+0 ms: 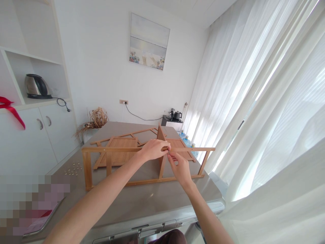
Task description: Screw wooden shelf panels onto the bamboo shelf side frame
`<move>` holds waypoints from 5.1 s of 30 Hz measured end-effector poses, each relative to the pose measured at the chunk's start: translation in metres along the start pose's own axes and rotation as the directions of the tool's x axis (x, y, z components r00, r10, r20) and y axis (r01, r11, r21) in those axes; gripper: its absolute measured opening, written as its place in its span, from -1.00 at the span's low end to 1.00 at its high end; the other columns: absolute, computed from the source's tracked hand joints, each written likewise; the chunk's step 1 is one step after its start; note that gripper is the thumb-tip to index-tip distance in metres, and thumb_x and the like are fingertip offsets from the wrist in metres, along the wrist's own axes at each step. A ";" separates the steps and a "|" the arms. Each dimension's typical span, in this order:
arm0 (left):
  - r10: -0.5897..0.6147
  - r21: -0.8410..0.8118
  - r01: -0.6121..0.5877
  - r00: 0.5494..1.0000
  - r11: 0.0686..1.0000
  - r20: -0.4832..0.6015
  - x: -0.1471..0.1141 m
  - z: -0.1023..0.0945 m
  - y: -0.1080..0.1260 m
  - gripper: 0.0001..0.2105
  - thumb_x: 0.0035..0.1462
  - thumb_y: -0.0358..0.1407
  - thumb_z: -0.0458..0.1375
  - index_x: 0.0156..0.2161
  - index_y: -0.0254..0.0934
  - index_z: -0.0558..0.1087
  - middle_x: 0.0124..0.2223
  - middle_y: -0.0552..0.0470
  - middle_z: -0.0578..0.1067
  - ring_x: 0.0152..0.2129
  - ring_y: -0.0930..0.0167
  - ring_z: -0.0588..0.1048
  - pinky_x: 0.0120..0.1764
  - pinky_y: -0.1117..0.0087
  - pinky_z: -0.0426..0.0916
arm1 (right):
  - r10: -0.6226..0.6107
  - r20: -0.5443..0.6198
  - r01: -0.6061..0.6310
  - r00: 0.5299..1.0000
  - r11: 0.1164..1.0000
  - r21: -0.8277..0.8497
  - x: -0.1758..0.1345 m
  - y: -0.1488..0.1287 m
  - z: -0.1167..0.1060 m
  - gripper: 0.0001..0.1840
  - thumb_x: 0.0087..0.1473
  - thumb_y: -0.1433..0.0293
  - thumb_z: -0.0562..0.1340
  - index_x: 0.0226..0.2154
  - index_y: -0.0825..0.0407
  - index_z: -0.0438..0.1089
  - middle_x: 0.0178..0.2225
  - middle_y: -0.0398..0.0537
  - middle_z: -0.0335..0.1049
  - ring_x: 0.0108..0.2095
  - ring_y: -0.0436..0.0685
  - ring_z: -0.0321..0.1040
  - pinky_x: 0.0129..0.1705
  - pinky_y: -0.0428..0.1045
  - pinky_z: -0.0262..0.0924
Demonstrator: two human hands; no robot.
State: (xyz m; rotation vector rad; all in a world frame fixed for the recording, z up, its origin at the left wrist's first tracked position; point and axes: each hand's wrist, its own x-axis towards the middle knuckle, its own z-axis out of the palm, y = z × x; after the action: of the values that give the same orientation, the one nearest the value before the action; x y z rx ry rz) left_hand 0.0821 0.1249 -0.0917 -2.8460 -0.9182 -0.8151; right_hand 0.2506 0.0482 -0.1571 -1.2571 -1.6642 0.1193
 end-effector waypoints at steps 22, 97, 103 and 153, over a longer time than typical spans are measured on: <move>-0.017 0.000 0.017 1.000 1.000 0.002 0.001 0.002 -0.001 -0.84 0.19 -0.18 0.05 -0.23 -0.02 0.49 -0.07 0.22 0.59 -0.24 0.35 0.56 -0.26 0.40 0.33 | -0.412 0.118 0.390 0.903 0.677 -0.624 0.012 0.013 -0.019 -0.73 0.25 0.51 0.11 -0.14 -0.05 0.47 -0.36 -0.03 0.45 -0.31 0.11 0.36 -0.21 0.00 0.12; -0.003 -0.015 0.003 1.000 1.000 0.002 0.000 0.002 -0.001 -0.82 0.22 -0.18 0.03 -0.23 -0.01 0.49 -0.08 0.24 0.59 -0.17 0.33 0.55 -0.22 0.39 0.35 | -0.452 0.092 0.403 0.887 0.665 -0.628 0.010 0.016 -0.018 -0.70 0.30 0.46 0.07 -0.08 -0.07 0.47 -0.32 -0.03 0.48 -0.32 0.10 0.35 -0.22 0.01 0.10; -0.001 -0.031 0.001 1.000 1.000 0.008 0.001 0.001 -0.001 -0.81 0.21 -0.19 0.04 -0.20 0.01 0.51 -0.09 0.22 0.59 -0.12 0.33 0.54 -0.16 0.40 0.36 | -0.462 0.104 0.415 0.881 0.647 -0.640 0.011 0.015 -0.017 -0.73 0.29 0.46 0.10 -0.08 -0.04 0.47 -0.31 -0.03 0.49 -0.33 0.10 0.33 -0.23 0.01 0.08; -0.007 -0.081 0.010 0.999 0.997 0.039 0.003 0.004 -0.006 -0.79 0.19 -0.17 0.04 -0.23 0.05 0.55 0.00 0.33 0.55 -0.01 0.38 0.50 -0.09 0.42 0.38 | -0.063 0.110 0.078 0.992 0.988 -0.136 0.009 0.008 -0.007 -0.73 0.32 0.23 0.05 -0.19 -0.07 0.43 -0.37 -0.14 0.53 -0.37 0.04 0.50 -0.32 -0.13 0.29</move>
State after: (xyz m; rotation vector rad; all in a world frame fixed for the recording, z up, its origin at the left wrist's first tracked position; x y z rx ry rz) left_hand 0.0826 0.1319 -0.0943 -2.9390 -0.9237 -0.8197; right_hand 0.2620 0.0557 -0.1529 -1.3139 -1.8327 0.0256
